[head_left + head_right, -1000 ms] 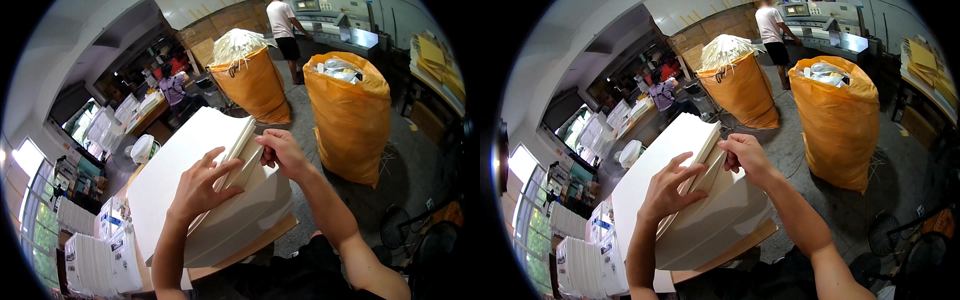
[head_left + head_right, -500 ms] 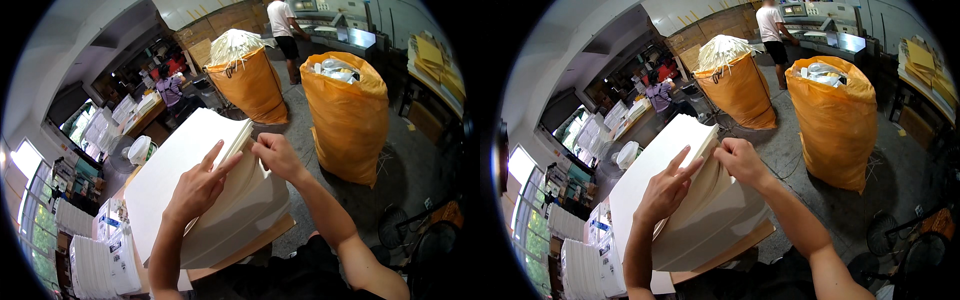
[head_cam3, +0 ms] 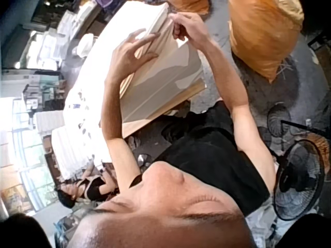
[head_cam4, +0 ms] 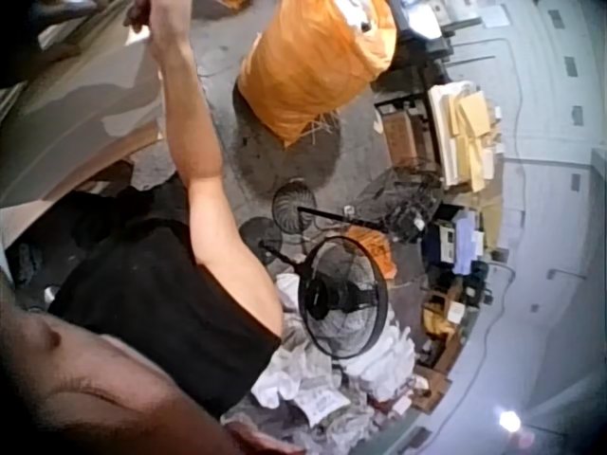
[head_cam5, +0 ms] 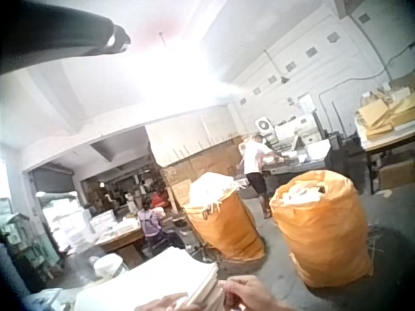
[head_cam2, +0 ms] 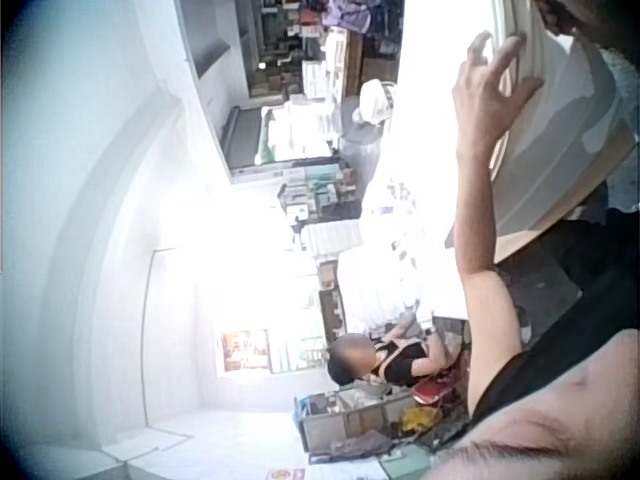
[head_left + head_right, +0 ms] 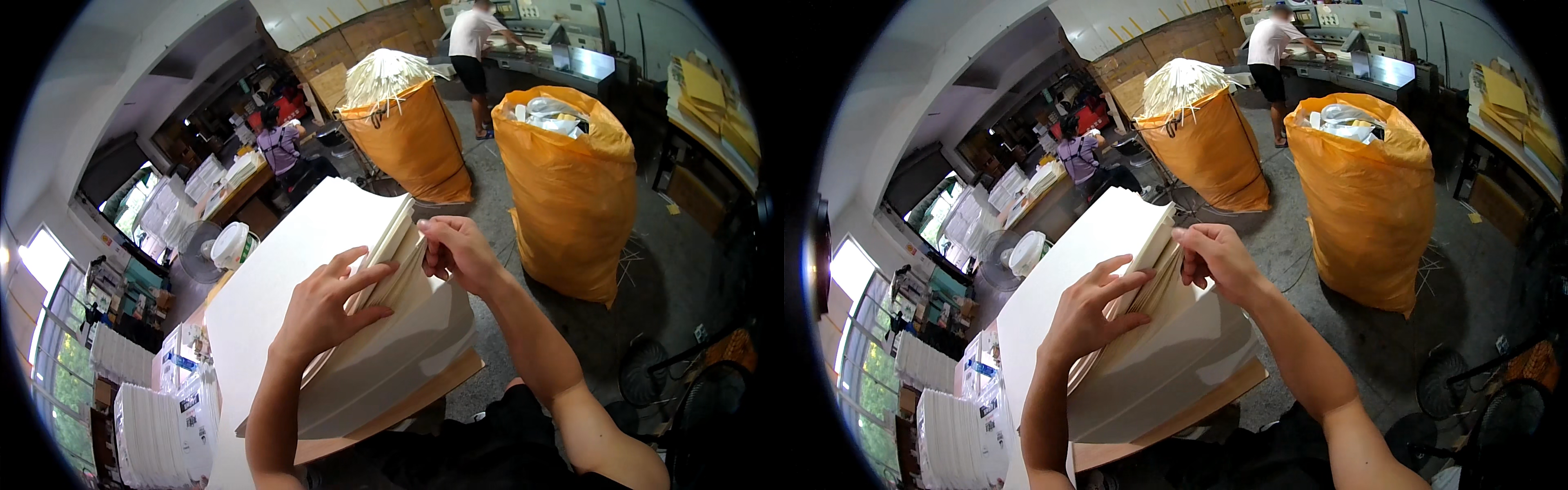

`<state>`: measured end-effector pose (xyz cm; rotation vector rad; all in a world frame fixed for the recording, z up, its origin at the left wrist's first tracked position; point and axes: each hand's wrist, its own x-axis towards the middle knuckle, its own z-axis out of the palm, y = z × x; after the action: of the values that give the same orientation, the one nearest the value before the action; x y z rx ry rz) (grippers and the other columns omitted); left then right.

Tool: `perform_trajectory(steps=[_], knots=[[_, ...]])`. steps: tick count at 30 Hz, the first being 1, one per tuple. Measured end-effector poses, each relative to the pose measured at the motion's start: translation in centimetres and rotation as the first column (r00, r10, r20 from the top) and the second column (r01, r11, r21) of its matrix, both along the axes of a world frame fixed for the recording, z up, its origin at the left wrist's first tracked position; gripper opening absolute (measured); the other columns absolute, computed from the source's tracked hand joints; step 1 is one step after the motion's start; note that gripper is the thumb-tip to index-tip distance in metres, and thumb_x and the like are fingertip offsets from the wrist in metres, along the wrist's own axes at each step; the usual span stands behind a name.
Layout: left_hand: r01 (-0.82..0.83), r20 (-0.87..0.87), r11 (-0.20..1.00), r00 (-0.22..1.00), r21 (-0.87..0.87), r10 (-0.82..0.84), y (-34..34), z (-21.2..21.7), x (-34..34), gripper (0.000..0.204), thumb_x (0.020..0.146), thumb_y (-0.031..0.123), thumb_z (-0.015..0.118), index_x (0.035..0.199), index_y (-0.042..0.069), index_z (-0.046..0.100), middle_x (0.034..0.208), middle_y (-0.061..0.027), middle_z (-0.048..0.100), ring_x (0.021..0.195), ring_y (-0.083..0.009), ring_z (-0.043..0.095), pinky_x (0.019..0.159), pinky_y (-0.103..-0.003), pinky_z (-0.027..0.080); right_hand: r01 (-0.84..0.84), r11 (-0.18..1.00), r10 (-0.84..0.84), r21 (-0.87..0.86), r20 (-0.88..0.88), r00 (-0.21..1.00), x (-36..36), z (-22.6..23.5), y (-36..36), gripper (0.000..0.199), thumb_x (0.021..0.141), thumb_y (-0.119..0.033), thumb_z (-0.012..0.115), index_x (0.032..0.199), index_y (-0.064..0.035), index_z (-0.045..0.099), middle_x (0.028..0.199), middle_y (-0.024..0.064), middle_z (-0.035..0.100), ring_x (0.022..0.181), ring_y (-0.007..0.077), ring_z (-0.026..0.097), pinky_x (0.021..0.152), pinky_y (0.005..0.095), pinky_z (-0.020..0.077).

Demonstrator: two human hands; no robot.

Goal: The person counts a stack of white paper sheets by lifting the corners and then moves the batch to a separate pile on the table.

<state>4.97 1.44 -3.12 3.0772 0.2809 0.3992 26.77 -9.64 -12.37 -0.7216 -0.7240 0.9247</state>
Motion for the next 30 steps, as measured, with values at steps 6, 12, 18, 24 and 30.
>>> perform_trajectory(steps=[6, 12, 18, 24, 30], knots=[[0.002, -0.022, 0.999, 1.000, -0.043, -0.003, 0.5, -0.3, -0.6, 0.065, 0.096, 0.025, 0.073, 0.157, 0.025, 0.050, 0.161, -0.0179, 0.046, 0.134, -0.0403, 0.059, 0.109, -0.047, 0.050, 0.129, 0.992, -0.119, -0.005, 0.362, 0.924, -0.1, 0.1, 0.3, 0.045, 0.103, -0.045, 0.068, 0.078, -0.0088, 0.058, 0.064, 0.0039, 0.060, 0.053, 0.0121, 0.061, 0.044, 0.0228, 0.0408], [0.004, -0.048, 0.995, 0.999, -0.100, -0.009, 0.0, 0.4, -0.4, 0.067, 0.099, 0.023, 0.069, 0.160, 0.027, 0.045, 0.163, -0.0174, 0.044, 0.137, -0.0397, 0.056, 0.112, -0.048, 0.047, -0.009, 0.998, 0.006, 0.070, 0.043, 0.999, 0.2, -0.7, 0.0, 0.052, 0.103, -0.054, 0.064, 0.078, -0.0091, 0.057, 0.068, 0.0044, 0.062, 0.057, 0.0130, 0.063, 0.047, 0.0245, 0.0442], [-0.015, -0.041, 0.999, 0.999, 0.050, 0.017, 0.0, -0.3, -0.1, 0.052, 0.099, 0.017, 0.066, 0.148, 0.034, 0.058, 0.156, -0.0200, 0.051, 0.110, -0.0364, 0.072, 0.091, -0.046, 0.060, 0.249, 0.967, -0.240, 0.049, 0.492, 0.837, -0.4, -1.0, 0.6, 0.037, 0.106, -0.030, 0.063, 0.076, -0.0095, 0.057, 0.066, 0.0048, 0.061, 0.056, 0.0154, 0.064, 0.046, 0.0248, 0.0451], [0.002, 0.067, 0.995, 0.998, 0.102, -0.009, -0.9, -0.5, 0.0, 0.059, 0.076, 0.024, 0.089, 0.132, 0.031, 0.071, 0.150, -0.0180, 0.058, 0.103, -0.0346, 0.076, 0.086, -0.043, 0.062, -0.020, 0.999, 0.018, -0.032, -0.045, 0.999, -0.1, 0.0, 0.2, 0.031, 0.103, -0.019, 0.064, 0.074, -0.0083, 0.059, 0.065, 0.0065, 0.063, 0.057, 0.0189, 0.068, 0.044, 0.0260, 0.0444], [0.019, 0.044, 0.996, 0.999, 0.083, -0.023, -0.4, -0.4, 0.1, 0.064, 0.072, 0.036, 0.093, 0.132, 0.035, 0.071, 0.149, -0.0158, 0.059, 0.104, -0.0341, 0.075, 0.086, -0.042, 0.062, -0.033, 0.999, 0.033, -0.012, -0.044, 0.998, 0.0, -0.4, 0.1, 0.033, 0.103, -0.021, 0.065, 0.073, -0.0090, 0.058, 0.065, 0.0060, 0.063, 0.058, 0.0193, 0.069, 0.045, 0.0260, 0.0444]])
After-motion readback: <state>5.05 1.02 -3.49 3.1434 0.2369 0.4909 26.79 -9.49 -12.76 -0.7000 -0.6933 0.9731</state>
